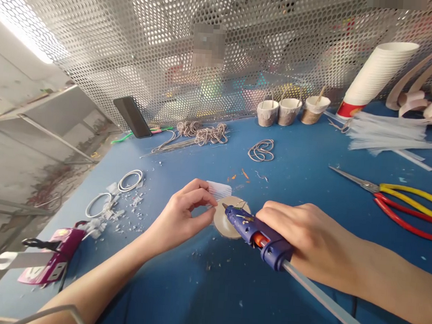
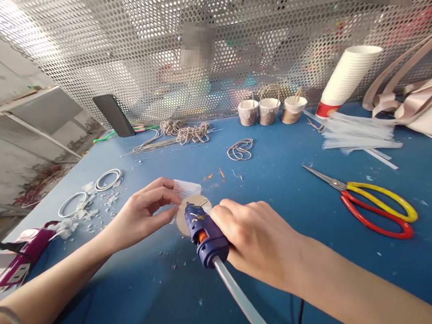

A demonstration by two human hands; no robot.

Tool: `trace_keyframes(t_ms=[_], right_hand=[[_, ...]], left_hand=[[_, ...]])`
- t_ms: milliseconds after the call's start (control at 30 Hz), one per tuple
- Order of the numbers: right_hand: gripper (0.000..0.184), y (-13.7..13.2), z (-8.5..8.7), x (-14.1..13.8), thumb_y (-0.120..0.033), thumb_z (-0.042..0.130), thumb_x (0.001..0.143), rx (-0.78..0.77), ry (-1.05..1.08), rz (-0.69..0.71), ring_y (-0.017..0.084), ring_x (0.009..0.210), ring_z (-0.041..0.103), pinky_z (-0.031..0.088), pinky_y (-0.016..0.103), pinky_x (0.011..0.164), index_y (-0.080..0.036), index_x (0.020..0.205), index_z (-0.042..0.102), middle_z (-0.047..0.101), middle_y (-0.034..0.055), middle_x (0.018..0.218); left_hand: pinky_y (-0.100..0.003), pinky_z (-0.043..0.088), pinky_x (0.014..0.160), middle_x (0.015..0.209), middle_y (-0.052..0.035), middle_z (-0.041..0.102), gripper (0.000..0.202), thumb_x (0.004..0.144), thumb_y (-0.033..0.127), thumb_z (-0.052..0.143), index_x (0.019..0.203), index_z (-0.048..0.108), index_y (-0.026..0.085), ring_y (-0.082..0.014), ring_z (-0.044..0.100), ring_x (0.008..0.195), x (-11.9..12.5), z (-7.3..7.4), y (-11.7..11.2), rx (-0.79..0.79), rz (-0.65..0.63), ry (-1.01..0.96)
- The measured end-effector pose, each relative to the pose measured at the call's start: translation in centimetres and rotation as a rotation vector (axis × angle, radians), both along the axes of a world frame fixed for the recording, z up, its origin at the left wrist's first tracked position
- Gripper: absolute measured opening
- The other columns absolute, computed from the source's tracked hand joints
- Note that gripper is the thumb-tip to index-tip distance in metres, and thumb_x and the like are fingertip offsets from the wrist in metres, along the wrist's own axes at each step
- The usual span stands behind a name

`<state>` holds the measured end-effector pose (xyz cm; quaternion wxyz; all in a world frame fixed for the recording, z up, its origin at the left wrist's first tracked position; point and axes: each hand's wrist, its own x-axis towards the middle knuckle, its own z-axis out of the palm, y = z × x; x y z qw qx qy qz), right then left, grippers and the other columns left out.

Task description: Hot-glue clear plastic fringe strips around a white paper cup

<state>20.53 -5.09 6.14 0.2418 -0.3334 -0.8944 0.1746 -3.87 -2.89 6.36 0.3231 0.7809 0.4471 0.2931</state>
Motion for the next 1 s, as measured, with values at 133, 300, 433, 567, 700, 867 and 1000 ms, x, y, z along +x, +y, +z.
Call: trace_keyframes(t_ms=[133, 300, 433, 567, 700, 867, 1000], right_hand=[[0.016, 0.36, 0.35, -0.02, -0.017, 0.038, 0.087, 0.017, -0.096, 0.054, 0.012, 0.047, 0.037, 0.022, 0.028, 0.047, -0.019, 0.076, 0.049, 0.049, -0.0008, 0.066], [0.02, 0.36, -0.06, -0.22, -0.012, 0.034, 0.087, 0.183, -0.204, 0.058, 0.012, 0.044, 0.033, 0.018, 0.027, 0.046, -0.02, 0.071, 0.044, 0.046, -0.0011, 0.063], [0.025, 0.23, -0.09, -0.33, -0.009, 0.031, 0.089, 0.309, -0.295, 0.08, 0.012, 0.045, 0.034, 0.02, 0.027, 0.047, -0.019, 0.071, 0.045, 0.046, -0.0001, 0.063], [0.023, 0.16, 0.49, -0.38, -0.005, 0.035, 0.087, 0.385, -0.338, 0.134, 0.013, 0.047, 0.037, 0.02, 0.027, 0.046, -0.019, 0.071, 0.044, 0.046, -0.0003, 0.062], [0.021, 0.18, 0.61, -0.46, -0.002, 0.038, 0.081, 0.424, -0.363, 0.119, 0.012, 0.046, 0.036, 0.019, 0.027, 0.046, -0.02, 0.071, 0.042, 0.047, -0.0007, 0.061], [0.025, 0.27, 0.37, -0.61, 0.004, 0.039, 0.065, 0.463, -0.38, 0.117, 0.013, 0.045, 0.037, 0.018, 0.028, 0.046, -0.021, 0.071, 0.04, 0.046, -0.0007, 0.061], [0.025, 0.2, 0.39, -0.61, 0.004, 0.04, 0.063, 0.492, -0.406, 0.096, 0.013, 0.044, 0.037, 0.018, 0.028, 0.045, -0.021, 0.07, 0.04, 0.045, -0.0012, 0.06]], left_hand=[[-0.03, 0.052, 0.079, 0.097, -0.0054, 0.055, 0.007, 0.079, 0.014, 0.058, 0.082, 0.063, 0.018, -0.015, 0.057, 0.088, -0.08, -0.17, -0.12, -0.003, -0.008, -0.02], [-0.026, 0.05, 0.069, 0.093, -0.0034, 0.055, 0.01, 0.078, 0.009, 0.054, 0.078, 0.058, 0.018, -0.0128, 0.056, 0.082, 0.12, -0.46, -0.18, -0.003, 0.021, -0.002], [-0.028, 0.051, 0.074, 0.093, -0.0038, 0.055, 0.009, 0.078, 0.01, 0.055, 0.078, 0.058, 0.018, -0.0143, 0.057, 0.085, 0.22, -0.56, -0.2, -0.031, 0.022, -0.039], [-0.029, 0.051, 0.076, 0.091, -0.0039, 0.055, 0.009, 0.079, 0.01, 0.055, 0.079, 0.058, 0.018, -0.0148, 0.057, 0.088, 0.32, -0.46, -0.24, -0.059, 0.019, -0.065], [-0.027, 0.051, 0.076, 0.09, -0.0035, 0.054, 0.009, 0.079, 0.01, 0.055, 0.079, 0.058, 0.018, -0.0147, 0.058, 0.089, 0.39, -0.42, -0.25, -0.062, 0.026, -0.062], [-0.028, 0.051, 0.076, 0.09, -0.0038, 0.054, 0.009, 0.079, 0.01, 0.054, 0.08, 0.058, 0.018, -0.015, 0.057, 0.09, 0.27, -0.76, -0.16, -0.07, 0.023, -0.082], [-0.028, 0.051, 0.075, 0.091, -0.0037, 0.054, 0.01, 0.079, 0.01, 0.054, 0.08, 0.057, 0.018, -0.0151, 0.057, 0.09, 0.18, -0.95, -0.05, -0.078, 0.026, -0.098]])
